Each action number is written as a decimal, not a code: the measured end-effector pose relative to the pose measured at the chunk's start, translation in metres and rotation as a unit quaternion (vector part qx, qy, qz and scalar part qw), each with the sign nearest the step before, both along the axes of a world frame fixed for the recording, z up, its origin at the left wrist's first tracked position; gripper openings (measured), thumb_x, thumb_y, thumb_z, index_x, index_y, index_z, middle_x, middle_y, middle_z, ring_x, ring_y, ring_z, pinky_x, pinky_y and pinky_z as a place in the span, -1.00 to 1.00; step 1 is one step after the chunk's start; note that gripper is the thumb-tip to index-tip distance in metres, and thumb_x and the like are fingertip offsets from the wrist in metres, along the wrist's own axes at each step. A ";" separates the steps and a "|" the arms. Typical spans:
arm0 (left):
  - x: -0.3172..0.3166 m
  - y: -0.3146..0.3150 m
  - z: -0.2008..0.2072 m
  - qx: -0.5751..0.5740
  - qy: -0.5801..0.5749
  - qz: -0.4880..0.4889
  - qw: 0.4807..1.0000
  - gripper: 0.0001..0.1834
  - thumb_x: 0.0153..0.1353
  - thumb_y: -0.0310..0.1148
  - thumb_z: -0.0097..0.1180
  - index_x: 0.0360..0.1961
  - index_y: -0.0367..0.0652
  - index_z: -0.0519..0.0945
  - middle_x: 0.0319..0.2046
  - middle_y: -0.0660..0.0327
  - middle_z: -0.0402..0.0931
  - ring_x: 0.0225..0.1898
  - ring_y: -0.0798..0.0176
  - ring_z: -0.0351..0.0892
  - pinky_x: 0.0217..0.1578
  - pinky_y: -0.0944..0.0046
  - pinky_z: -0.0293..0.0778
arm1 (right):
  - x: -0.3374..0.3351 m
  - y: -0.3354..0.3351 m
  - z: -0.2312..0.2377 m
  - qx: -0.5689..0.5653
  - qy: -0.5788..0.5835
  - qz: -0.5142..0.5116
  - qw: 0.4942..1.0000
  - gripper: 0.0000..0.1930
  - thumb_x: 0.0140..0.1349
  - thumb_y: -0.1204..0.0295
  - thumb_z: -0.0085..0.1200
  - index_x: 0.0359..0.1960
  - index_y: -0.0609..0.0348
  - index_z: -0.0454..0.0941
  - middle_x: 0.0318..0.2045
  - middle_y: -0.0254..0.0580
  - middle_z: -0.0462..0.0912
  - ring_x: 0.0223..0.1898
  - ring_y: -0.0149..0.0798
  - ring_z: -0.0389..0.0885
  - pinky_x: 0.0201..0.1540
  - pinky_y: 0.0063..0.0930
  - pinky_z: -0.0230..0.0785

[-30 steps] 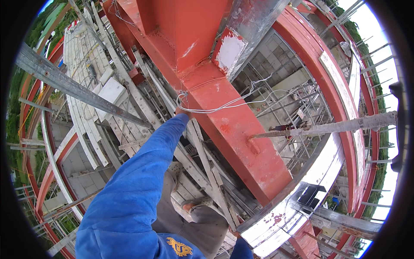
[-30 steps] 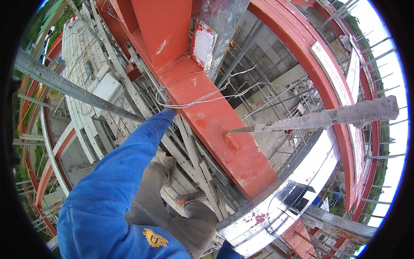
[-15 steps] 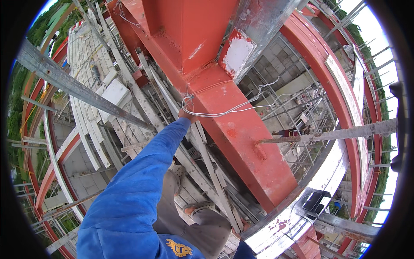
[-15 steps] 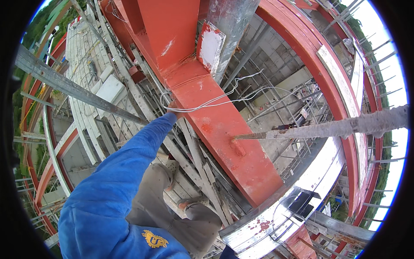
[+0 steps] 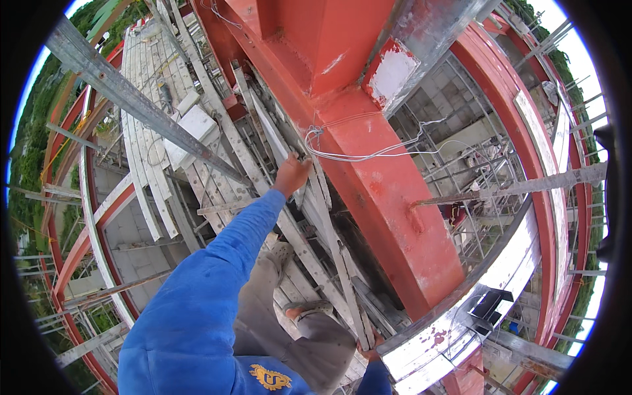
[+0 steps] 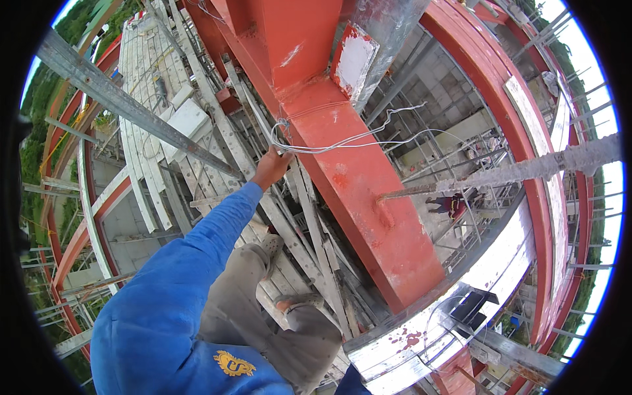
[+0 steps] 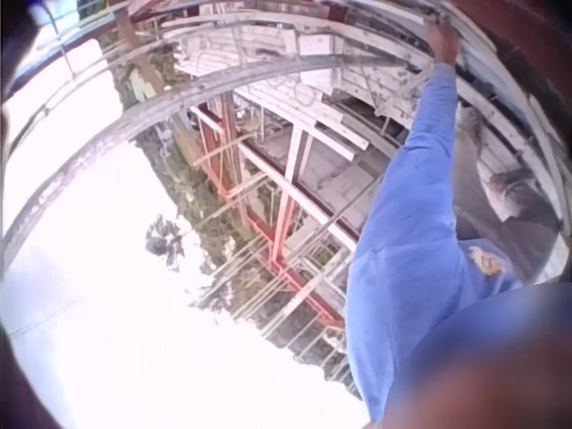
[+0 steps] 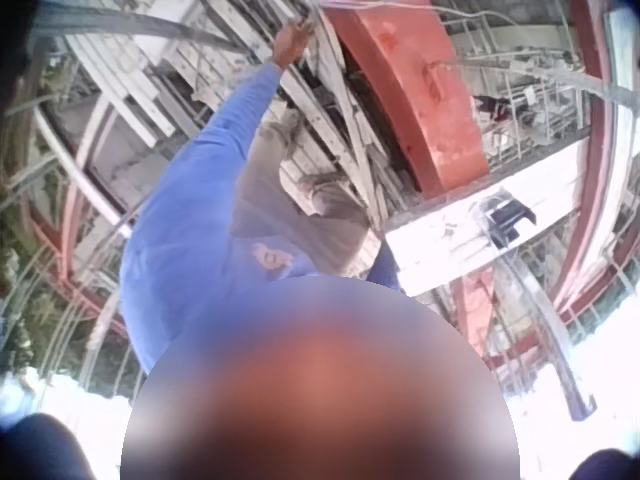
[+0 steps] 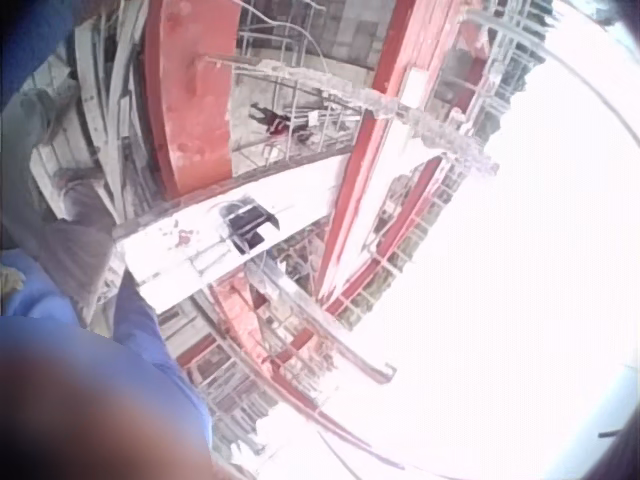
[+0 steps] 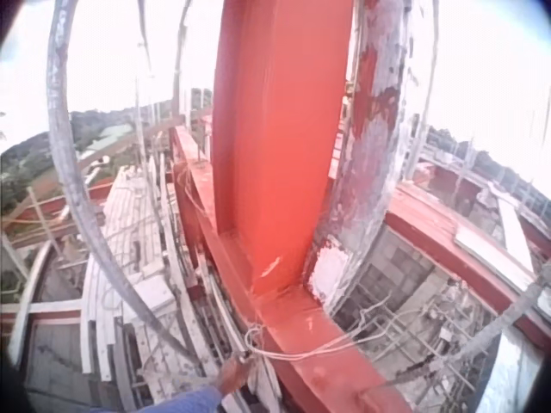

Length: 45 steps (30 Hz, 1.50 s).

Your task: The person assembles and adjusts wooden planks and metal scaffolding components on a construction site. They lift and position planks, secure them with wire ties, and use a hammer to adjust fittings while navigating the structure.

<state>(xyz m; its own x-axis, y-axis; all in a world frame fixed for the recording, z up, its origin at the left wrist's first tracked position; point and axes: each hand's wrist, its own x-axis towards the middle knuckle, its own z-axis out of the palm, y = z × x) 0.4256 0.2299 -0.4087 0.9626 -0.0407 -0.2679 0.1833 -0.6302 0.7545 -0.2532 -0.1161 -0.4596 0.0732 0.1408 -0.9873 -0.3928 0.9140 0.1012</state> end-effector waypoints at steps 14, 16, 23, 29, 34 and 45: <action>-0.300 -0.104 -0.245 -0.354 0.539 0.209 0.735 0.09 0.47 0.52 -0.38 0.69 -0.13 -0.04 0.69 -0.09 -0.15 0.67 -0.32 -0.18 0.57 -0.39 -0.11 | 0.017 0.005 0.037 -0.044 0.071 0.088 0.993 -0.44 0.53 -0.14 -0.06 0.05 0.13 0.67 -0.31 0.11 0.70 -0.33 0.11 0.69 -0.44 -0.18 0.55; -0.342 -0.125 -0.298 -0.396 0.537 0.271 0.694 0.12 0.44 0.56 -0.37 0.69 -0.13 -0.02 0.70 -0.02 -0.13 0.68 -0.30 -0.19 0.57 -0.36 -0.14 | 0.029 0.007 0.046 -0.084 0.072 0.070 0.991 -0.46 0.51 -0.11 -0.04 0.09 0.12 0.67 -0.31 0.15 0.69 -0.34 0.13 0.67 -0.45 -0.19 0.55; -0.349 -0.165 -0.304 -0.461 0.495 0.297 0.674 0.04 0.45 0.55 -0.33 0.59 -0.08 0.29 0.51 -0.01 0.34 0.47 -0.20 0.31 0.44 -0.35 0.16 | 0.017 0.024 0.046 -0.057 0.024 0.052 0.997 -0.47 0.53 -0.06 -0.09 0.12 0.13 0.66 -0.28 0.13 0.70 -0.33 0.10 0.65 -0.43 -0.20 0.48; -0.359 -0.200 -0.373 -0.566 0.383 0.440 0.583 -0.11 0.57 0.30 -0.31 0.36 -0.40 0.51 0.22 -0.07 0.64 0.19 -0.01 0.67 0.27 0.07 0.53 | 0.039 0.011 0.038 -0.119 -0.017 0.144 0.982 -0.52 0.59 0.10 -0.24 0.16 0.17 0.62 -0.36 0.28 0.72 -0.46 0.11 0.66 -0.43 -0.17 0.45; -0.366 -0.205 -0.349 -0.589 0.378 0.428 0.572 -0.38 0.59 0.12 -0.28 0.17 -0.18 0.59 0.00 0.06 0.71 0.03 0.04 0.74 0.16 0.05 0.63 | 0.025 -0.004 0.044 -0.004 -0.036 0.049 0.998 -0.44 0.60 0.02 -0.30 0.25 0.17 0.57 -0.20 0.50 0.70 -0.40 0.13 0.67 -0.39 -0.16 0.45; -0.360 -0.209 -0.365 -0.608 0.408 0.392 0.557 -0.46 0.59 0.07 -0.19 0.31 -0.08 0.44 0.21 0.10 0.56 0.16 0.10 0.65 0.17 0.02 0.65 | 0.033 -0.013 0.026 -0.084 -0.079 0.004 0.993 -0.34 0.58 -0.08 -0.26 0.55 0.02 0.31 0.19 0.85 0.46 -0.19 0.34 0.73 -0.38 -0.13 0.64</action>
